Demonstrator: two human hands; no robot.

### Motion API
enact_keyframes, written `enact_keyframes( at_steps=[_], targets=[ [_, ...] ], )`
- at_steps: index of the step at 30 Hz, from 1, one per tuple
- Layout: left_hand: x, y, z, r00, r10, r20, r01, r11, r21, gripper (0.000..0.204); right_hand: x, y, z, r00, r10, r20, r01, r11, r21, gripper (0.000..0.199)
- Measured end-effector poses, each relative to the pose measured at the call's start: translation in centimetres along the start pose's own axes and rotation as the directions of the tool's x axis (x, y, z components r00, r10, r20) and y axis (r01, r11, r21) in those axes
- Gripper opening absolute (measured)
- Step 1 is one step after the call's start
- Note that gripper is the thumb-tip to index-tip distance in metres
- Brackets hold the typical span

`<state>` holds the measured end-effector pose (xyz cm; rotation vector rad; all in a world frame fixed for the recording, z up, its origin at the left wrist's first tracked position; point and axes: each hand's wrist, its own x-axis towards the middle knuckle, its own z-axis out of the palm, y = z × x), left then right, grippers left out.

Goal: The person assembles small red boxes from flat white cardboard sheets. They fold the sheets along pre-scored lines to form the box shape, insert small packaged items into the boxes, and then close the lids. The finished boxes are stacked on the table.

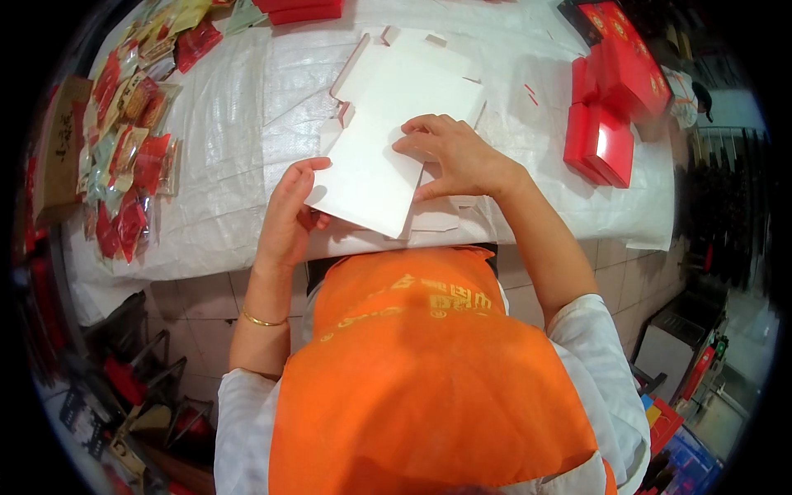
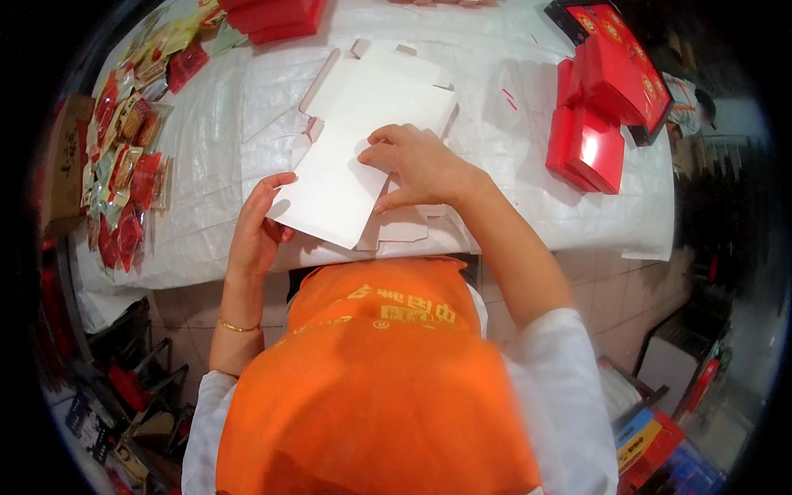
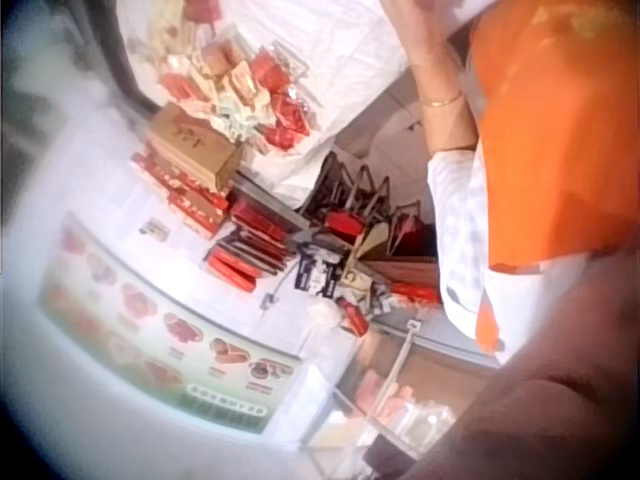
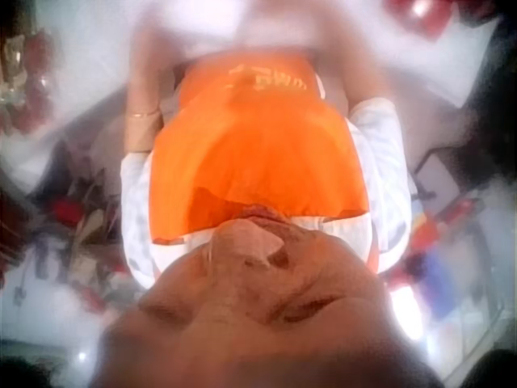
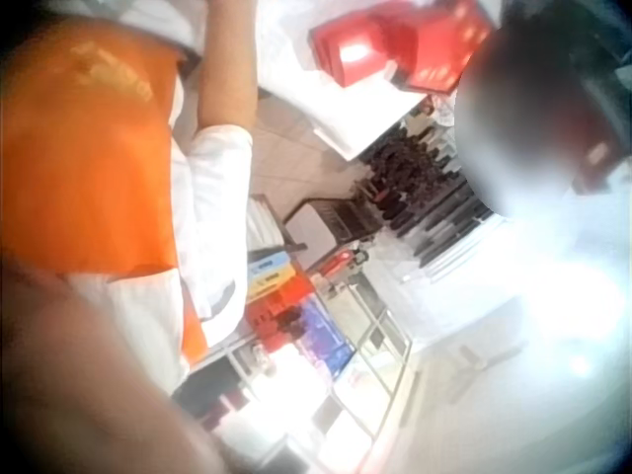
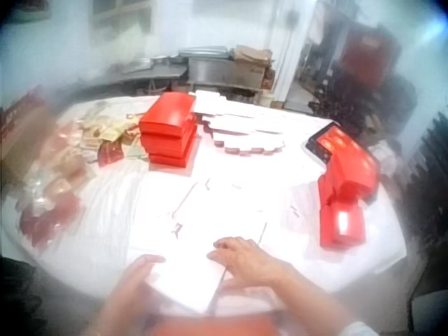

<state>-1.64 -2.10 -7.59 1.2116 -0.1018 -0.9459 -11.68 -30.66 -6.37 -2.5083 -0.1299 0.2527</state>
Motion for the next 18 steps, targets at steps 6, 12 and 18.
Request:
enact_keyframes(
  at_steps=[6,12,18],
  targets=[
    [0.2,-0.3,-0.1,1.000,0.025,0.014,-0.025,1.000,0.016,0.042,0.0,-0.1,-0.1,1.000,0.003,0.009,-0.003,1.000,-0.006,0.068],
    [0.0,-1.4,-0.8,0.996,0.051,0.076,-0.055,0.997,0.058,0.052,0.2,-0.3,-0.4,1.000,0.014,0.013,-0.014,1.000,-0.010,0.066],
    [-0.8,-2.0,-0.9,0.988,0.052,0.146,-0.050,0.999,-0.018,0.055,-1.1,-2.6,2.6,0.991,-0.080,-0.111,0.091,0.991,0.098,0.068]
  ],
)
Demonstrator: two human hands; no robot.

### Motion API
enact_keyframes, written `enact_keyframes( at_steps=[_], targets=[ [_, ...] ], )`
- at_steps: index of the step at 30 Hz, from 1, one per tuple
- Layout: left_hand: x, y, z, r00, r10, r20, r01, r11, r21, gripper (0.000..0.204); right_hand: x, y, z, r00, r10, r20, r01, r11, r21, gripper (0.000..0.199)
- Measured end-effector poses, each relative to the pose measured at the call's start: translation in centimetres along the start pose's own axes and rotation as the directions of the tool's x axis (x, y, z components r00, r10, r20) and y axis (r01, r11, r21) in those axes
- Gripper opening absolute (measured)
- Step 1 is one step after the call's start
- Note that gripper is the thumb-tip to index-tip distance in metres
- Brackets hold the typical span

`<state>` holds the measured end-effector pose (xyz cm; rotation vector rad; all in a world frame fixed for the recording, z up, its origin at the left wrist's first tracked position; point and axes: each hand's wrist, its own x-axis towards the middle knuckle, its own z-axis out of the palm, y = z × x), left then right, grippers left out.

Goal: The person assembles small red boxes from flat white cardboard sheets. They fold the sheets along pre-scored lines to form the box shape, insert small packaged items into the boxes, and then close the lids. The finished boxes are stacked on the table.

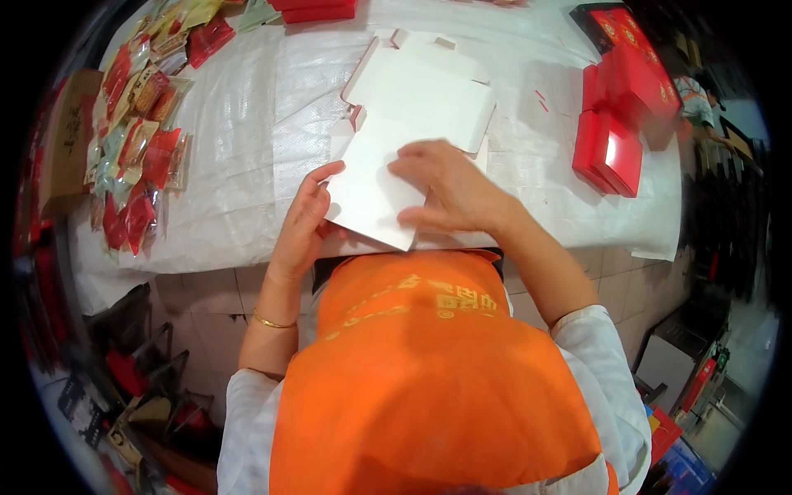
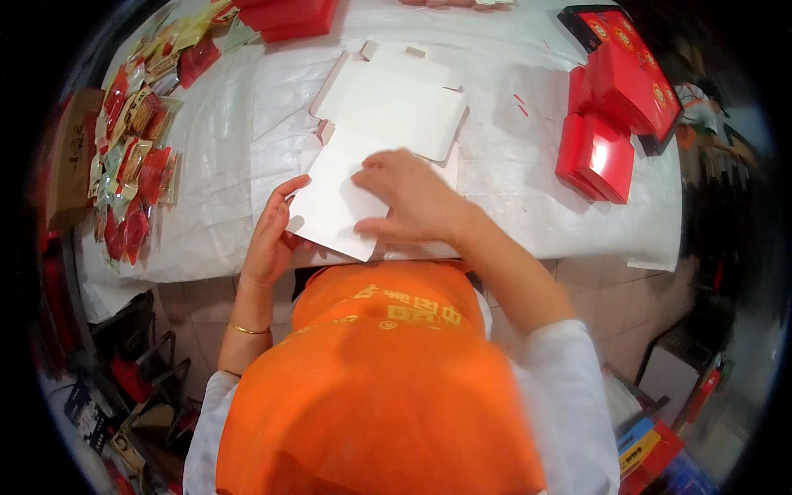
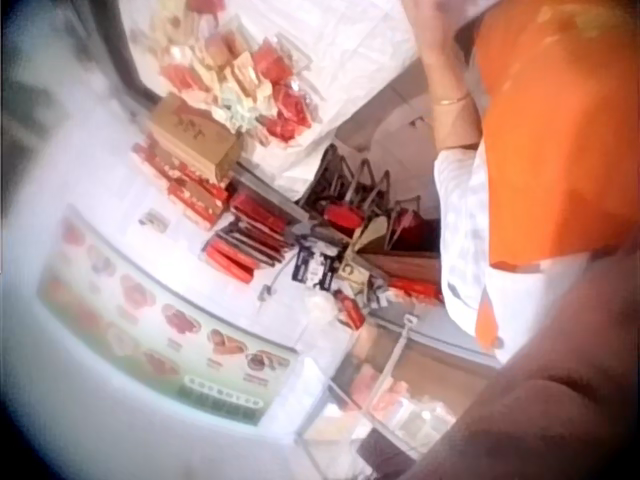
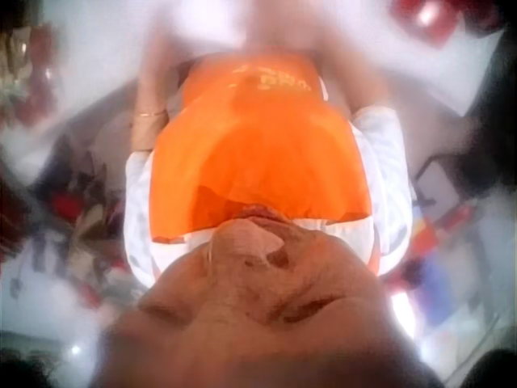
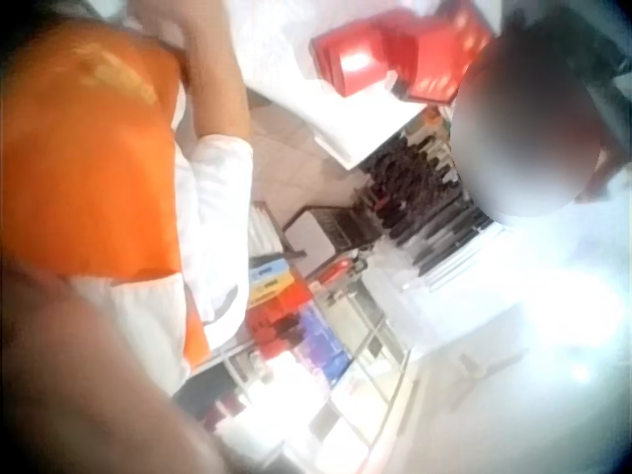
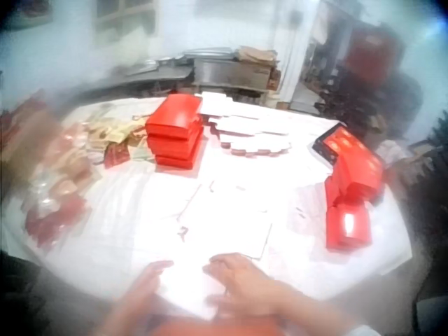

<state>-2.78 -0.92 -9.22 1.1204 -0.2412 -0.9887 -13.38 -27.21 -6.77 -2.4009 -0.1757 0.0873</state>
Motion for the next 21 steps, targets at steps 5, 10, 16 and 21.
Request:
enact_keyframes(
  at_steps=[5,10,16,21],
  targets=[
    [0.2,-0.2,0.9,0.996,0.089,0.026,-0.092,0.979,0.180,0.065,-0.2,-3.3,0.9,0.999,0.043,0.023,-0.043,0.999,0.021,0.080],
    [0.5,0.2,1.7,0.995,0.090,0.040,-0.092,0.993,0.068,0.079,0.7,-4.7,-0.4,0.986,0.114,0.123,-0.121,0.992,0.048,0.082],
    [0.8,0.6,2.5,0.997,0.074,0.032,-0.078,0.989,0.129,0.088,0.8,-4.8,-0.8,0.981,0.129,0.146,-0.139,0.989,0.058,0.080],
    [0.8,0.8,2.7,0.997,0.079,-0.001,-0.077,0.973,0.216,0.092,1.1,-4.9,-1.0,0.979,0.123,0.165,-0.133,0.990,0.054,0.077]
  ],
)
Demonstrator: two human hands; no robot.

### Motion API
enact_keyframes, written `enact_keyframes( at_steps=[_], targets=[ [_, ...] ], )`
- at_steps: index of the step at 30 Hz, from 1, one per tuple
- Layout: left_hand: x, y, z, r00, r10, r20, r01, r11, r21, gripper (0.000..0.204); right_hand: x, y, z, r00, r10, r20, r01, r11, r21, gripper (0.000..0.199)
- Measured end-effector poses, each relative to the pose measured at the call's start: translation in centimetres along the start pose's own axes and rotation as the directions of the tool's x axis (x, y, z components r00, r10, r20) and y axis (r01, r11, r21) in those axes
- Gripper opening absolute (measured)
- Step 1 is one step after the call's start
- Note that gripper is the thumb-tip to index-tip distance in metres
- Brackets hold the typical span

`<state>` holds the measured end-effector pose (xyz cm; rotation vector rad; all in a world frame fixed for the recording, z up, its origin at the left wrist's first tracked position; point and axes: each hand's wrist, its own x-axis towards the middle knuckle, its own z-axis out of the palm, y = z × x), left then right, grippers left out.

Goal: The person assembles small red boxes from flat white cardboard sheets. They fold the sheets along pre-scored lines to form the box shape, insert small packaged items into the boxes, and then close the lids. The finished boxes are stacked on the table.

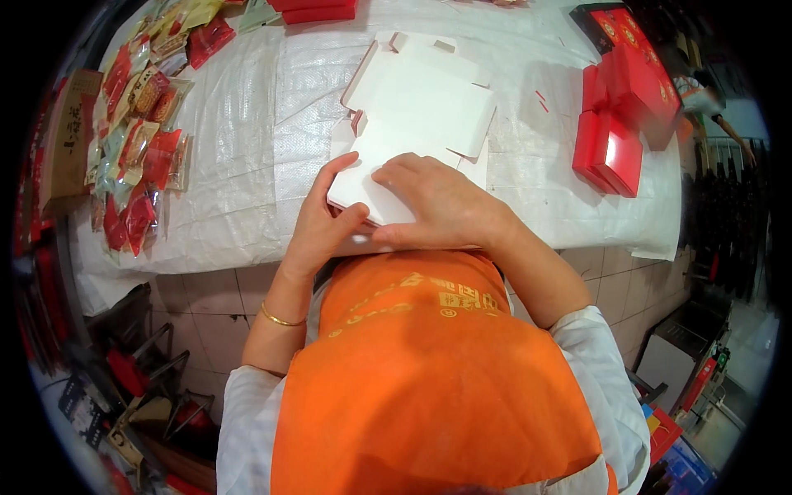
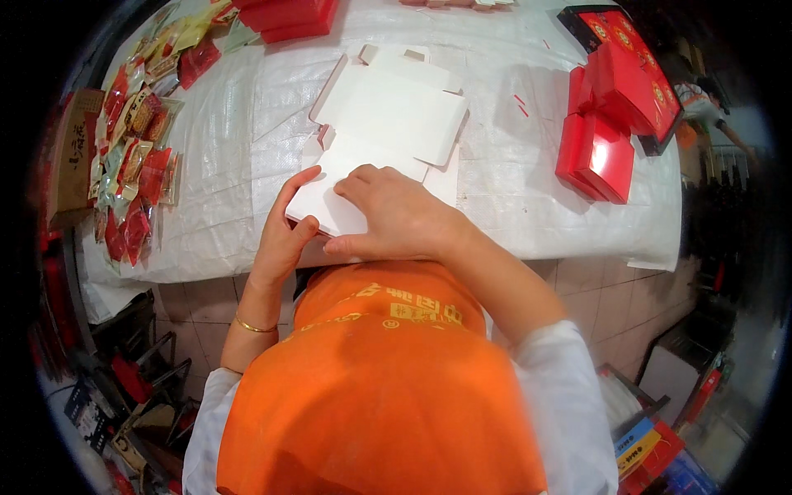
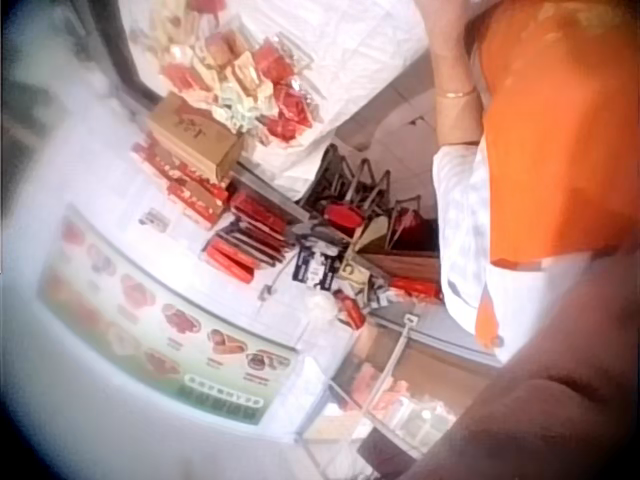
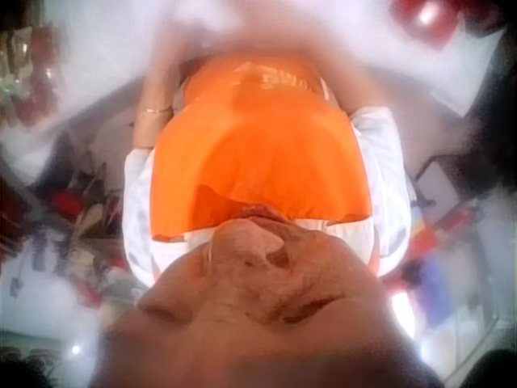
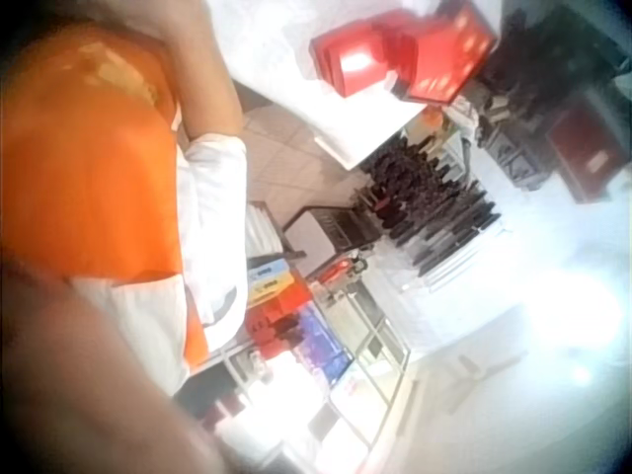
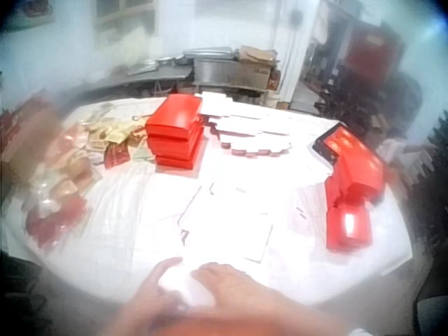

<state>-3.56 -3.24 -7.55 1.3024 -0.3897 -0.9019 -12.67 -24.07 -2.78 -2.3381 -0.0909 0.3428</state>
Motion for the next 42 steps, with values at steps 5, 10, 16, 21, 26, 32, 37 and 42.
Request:
enact_keyframes(
  at_steps=[5,10,16,21,26,32,37,42],
  targets=[
    [0.0,0.1,0.2,1.000,0.016,-0.012,-0.015,1.000,0.027,0.090,0.3,0.5,-0.2,0.999,-0.029,0.024,0.029,0.999,-0.022,0.075],
    [-0.1,0.1,0.2,0.999,0.025,-0.025,-0.022,0.996,0.087,0.091,0.3,0.3,-0.3,0.999,0.005,0.037,-0.004,1.000,-0.017,0.073],
    [-0.1,0.0,0.0,1.000,0.009,-0.025,-0.007,0.994,0.107,0.092,0.1,0.2,-0.3,0.999,0.014,0.038,-0.013,1.000,-0.023,0.072],
    [-0.2,-0.2,-0.1,1.000,0.020,-0.010,-0.019,0.995,0.103,0.096,0.1,0.2,-0.2,0.999,0.014,0.029,-0.013,1.000,-0.024,0.071],
    [0.0,-0.5,-0.3,0.998,0.065,0.003,-0.065,0.987,0.144,0.097,0.1,0.4,-0.2,1.000,0.005,0.013,-0.004,1.000,-0.018,0.070],
    [-0.3,-0.7,-0.3,0.999,0.030,0.015,-0.032,0.992,0.125,0.077,-0.3,-0.4,1.3,0.987,-0.113,-0.113,0.101,0.989,-0.105,0.040],
    [-0.4,-2.4,0.2,1.000,0.004,0.027,-0.006,0.995,0.103,0.083,-0.9,-1.3,3.5,0.971,-0.171,-0.166,0.124,0.957,-0.262,0.020],
    [-0.9,-2.6,0.7,0.998,-0.057,-0.022,0.055,0.995,-0.077,0.086,-1.1,-1.4,2.1,0.970,-0.121,-0.211,0.071,0.970,-0.232,0.017]
  ],
)
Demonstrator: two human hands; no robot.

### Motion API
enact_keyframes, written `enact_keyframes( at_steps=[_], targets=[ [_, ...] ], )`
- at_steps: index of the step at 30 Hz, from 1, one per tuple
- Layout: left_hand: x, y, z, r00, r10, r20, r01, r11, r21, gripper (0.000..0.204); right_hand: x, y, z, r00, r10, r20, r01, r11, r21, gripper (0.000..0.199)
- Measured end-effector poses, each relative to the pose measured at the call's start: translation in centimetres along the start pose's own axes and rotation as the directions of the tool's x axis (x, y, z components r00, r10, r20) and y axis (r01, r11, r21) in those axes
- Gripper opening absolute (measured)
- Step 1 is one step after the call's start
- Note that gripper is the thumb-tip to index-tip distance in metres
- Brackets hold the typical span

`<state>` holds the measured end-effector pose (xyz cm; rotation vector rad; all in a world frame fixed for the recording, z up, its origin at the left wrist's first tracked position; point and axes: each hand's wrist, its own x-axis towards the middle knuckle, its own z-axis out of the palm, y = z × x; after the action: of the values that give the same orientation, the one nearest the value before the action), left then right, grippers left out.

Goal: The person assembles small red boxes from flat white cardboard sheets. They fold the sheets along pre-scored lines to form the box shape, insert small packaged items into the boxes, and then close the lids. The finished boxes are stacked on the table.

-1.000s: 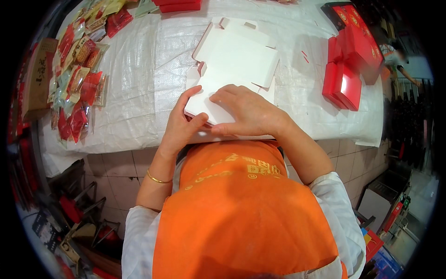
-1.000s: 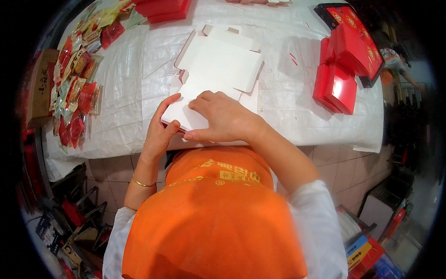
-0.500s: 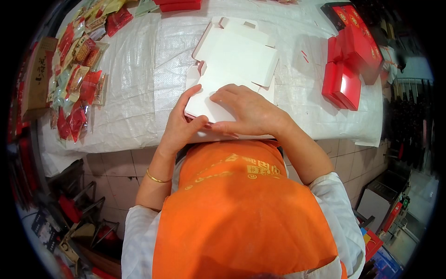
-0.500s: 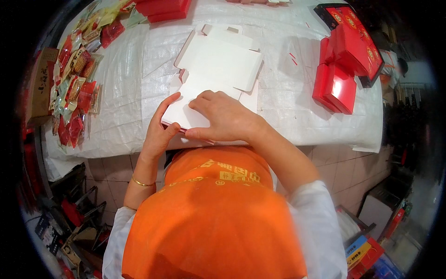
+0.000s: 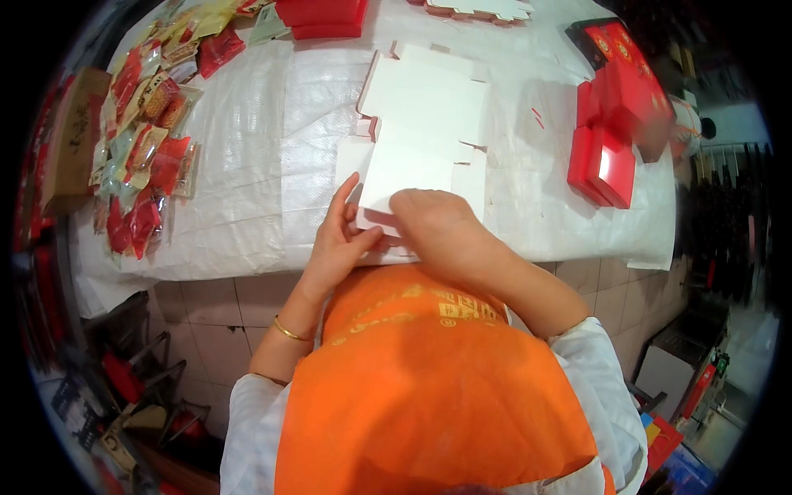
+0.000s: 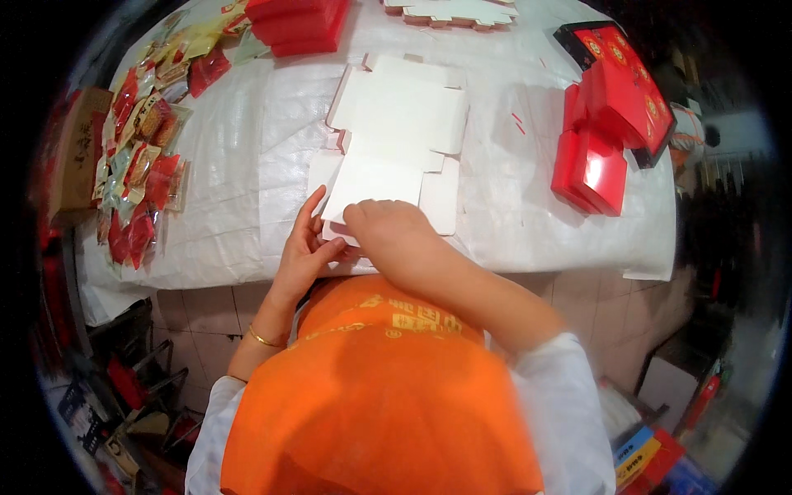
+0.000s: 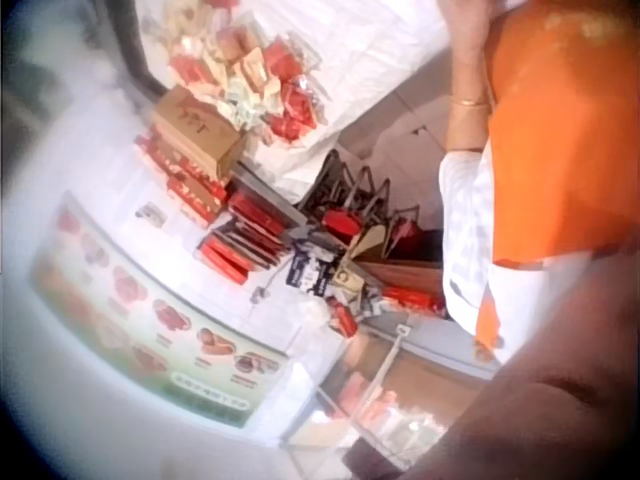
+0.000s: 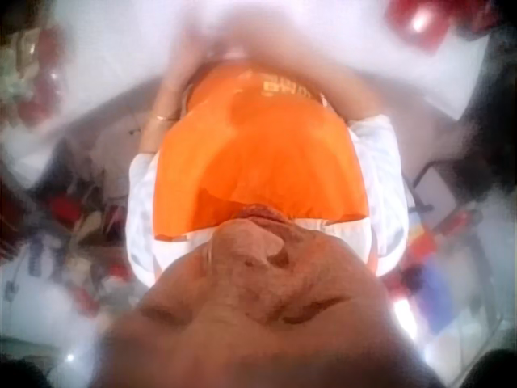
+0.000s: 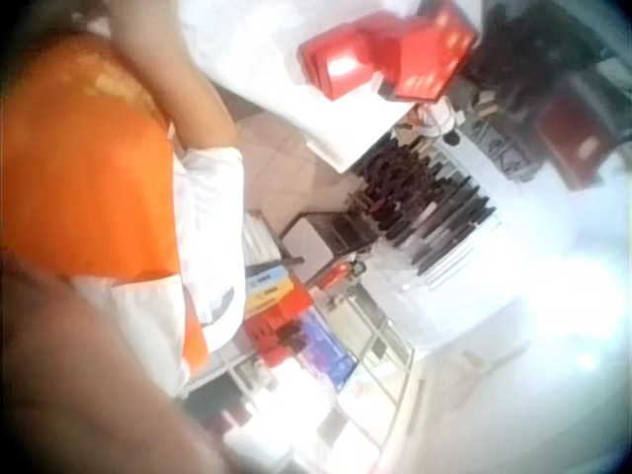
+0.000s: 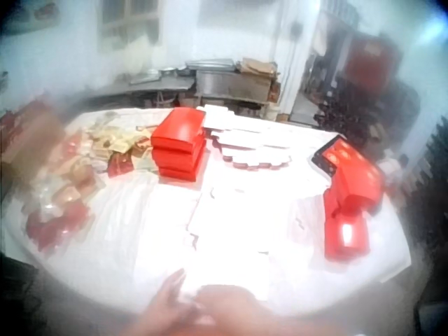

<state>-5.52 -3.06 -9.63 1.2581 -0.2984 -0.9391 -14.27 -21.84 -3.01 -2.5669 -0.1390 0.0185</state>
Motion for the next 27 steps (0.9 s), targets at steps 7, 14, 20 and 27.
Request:
enact_keyframes(
  at_steps=[7,14,20,27],
  targets=[
    [0.5,-1.1,0.0,0.977,0.080,-0.198,-0.019,0.956,0.292,0.074,1.3,3.0,-6.2,0.841,0.039,-0.540,-0.130,0.983,-0.132,0.011],
    [2.4,6.5,2.3,0.580,0.793,0.186,-0.505,0.171,0.846,0.073,0.3,3.2,-12.2,0.727,0.131,-0.674,-0.052,0.989,0.135,0.011],
    [4.5,13.0,5.6,0.485,0.710,0.511,-0.817,0.158,0.555,0.073,-1.0,0.3,-11.1,0.898,0.162,-0.408,0.051,0.884,0.465,0.012],
    [3.6,9.8,3.6,0.805,0.440,0.398,-0.593,0.569,0.569,0.041,-2.2,1.9,-7.8,0.950,0.272,-0.157,-0.082,0.696,0.713,0.026]
  ],
)
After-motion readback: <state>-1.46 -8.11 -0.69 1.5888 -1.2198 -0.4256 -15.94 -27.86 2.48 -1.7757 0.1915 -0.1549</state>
